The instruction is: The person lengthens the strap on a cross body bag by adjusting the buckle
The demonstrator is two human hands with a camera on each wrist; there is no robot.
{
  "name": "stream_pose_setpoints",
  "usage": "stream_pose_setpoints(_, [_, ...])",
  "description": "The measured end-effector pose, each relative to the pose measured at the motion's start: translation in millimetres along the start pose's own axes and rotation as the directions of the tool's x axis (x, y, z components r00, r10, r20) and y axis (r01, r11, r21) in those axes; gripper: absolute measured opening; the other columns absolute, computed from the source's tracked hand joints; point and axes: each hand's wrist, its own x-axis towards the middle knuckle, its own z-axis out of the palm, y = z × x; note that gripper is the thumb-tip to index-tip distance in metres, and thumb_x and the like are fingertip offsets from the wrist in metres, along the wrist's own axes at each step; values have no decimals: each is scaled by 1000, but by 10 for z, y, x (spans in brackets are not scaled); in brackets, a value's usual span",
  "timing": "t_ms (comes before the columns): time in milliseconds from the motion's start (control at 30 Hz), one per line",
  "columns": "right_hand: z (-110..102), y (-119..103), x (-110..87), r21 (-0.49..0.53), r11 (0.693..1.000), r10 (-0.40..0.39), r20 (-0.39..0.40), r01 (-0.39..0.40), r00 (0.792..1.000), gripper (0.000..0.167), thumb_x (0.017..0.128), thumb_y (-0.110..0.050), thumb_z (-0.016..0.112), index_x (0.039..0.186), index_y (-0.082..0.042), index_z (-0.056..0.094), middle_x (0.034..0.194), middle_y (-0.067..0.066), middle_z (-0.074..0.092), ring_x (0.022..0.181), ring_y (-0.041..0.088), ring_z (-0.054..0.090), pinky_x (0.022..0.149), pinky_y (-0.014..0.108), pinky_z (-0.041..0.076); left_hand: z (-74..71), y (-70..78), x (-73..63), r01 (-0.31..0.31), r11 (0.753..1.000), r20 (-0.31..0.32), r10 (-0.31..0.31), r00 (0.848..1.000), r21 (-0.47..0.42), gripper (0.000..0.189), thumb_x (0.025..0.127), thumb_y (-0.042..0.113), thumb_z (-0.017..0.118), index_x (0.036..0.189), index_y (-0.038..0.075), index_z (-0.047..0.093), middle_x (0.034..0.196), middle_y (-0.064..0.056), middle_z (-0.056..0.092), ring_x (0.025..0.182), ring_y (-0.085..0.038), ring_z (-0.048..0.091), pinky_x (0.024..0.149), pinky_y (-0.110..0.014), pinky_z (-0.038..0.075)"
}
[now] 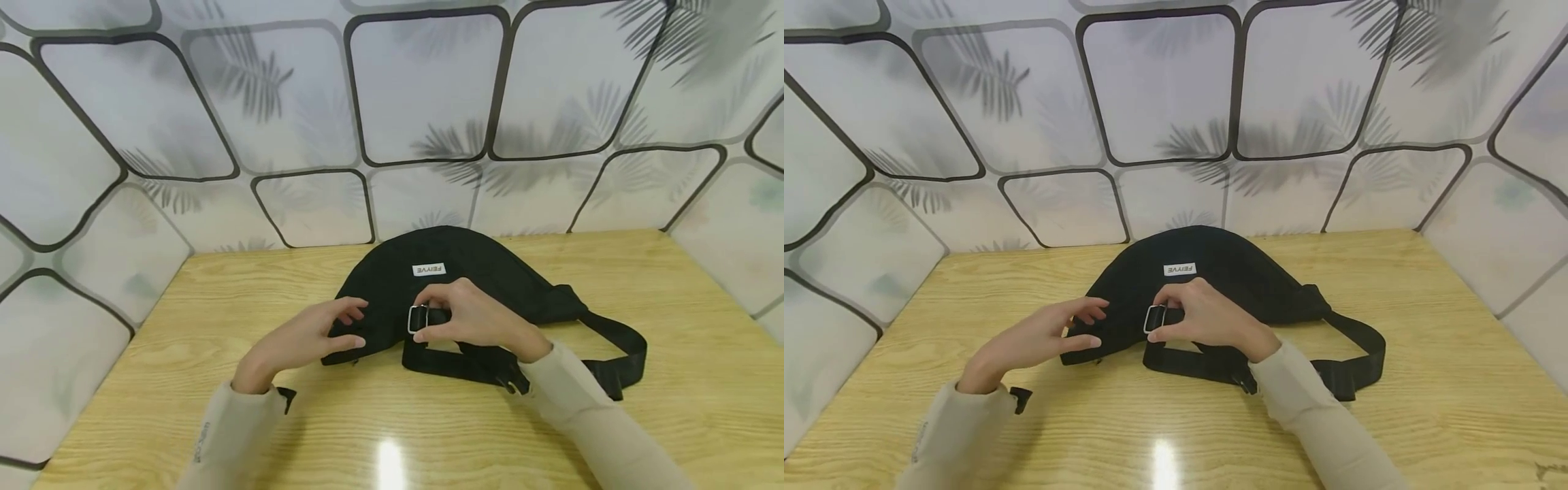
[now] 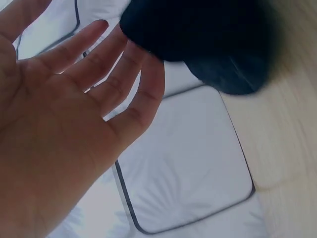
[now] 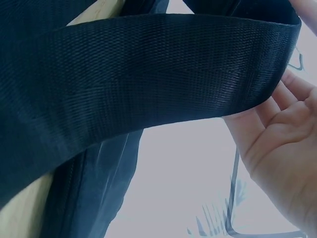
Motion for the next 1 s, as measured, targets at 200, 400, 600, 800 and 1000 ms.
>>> stream_pose_setpoints(200, [5, 6, 7, -1, 1000, -4, -8, 4, 1000, 34, 85, -21, 83, 109, 0, 70, 65, -12, 54, 50, 2, 38, 54, 24, 36, 112, 114, 215, -50, 999, 33, 50, 998, 8, 58, 99, 22, 70, 145, -6, 48, 128, -18, 62, 114, -33, 60, 97, -48, 49])
stream_pose_setpoints(400, [6, -7, 19, 12, 1000, -4, 6, 4, 1000, 34, 86, -21, 83, 110, -1, 69, 69, -12, 61, 51, 2, 42, 54, 24, 38, 200, 159, 339, -40, 999, 49, 40, 998, 7, 59, 98, 24, 72, 145, -4, 49, 133, -18, 60, 120, -32, 59, 100, -46, 48])
stream_pose_setpoints(600, [-12, -13, 22, 14, 1000, -9, 5, 9, 1000, 34, 86, -20, 83, 110, 0, 69, 71, -11, 63, 53, 3, 46, 56, 25, 41, 221, 195, 447, -41, 999, 57, 41, 998, -3, 56, 97, 24, 73, 142, -3, 53, 137, -17, 59, 124, -30, 58, 102, -44, 47])
stream_pose_setpoints(800, [-28, -14, 20, 42, 999, -3, 14, 2, 1000, 34, 87, -18, 83, 110, 0, 67, 73, -11, 65, 55, 3, 48, 57, 25, 42, 261, 206, 536, -77, 995, 72, 82, 994, -67, 44, 95, 22, 75, 131, -1, 61, 113, -4, 69, 94, -13, 64, 84, -29, 51])
stream_pose_setpoints(1000, [-71, 11, 7, 53, 999, -15, 53, 13, 998, 40, 88, -17, 81, 118, 3, 63, 73, -11, 61, 53, 2, 42, 57, 25, 40, 286, 214, 564, -86, 991, 67, 93, 993, -102, 27, 95, 20, 75, 115, 4, 65, 84, 5, 59, 65, -6, 48, 64, -24, 39])
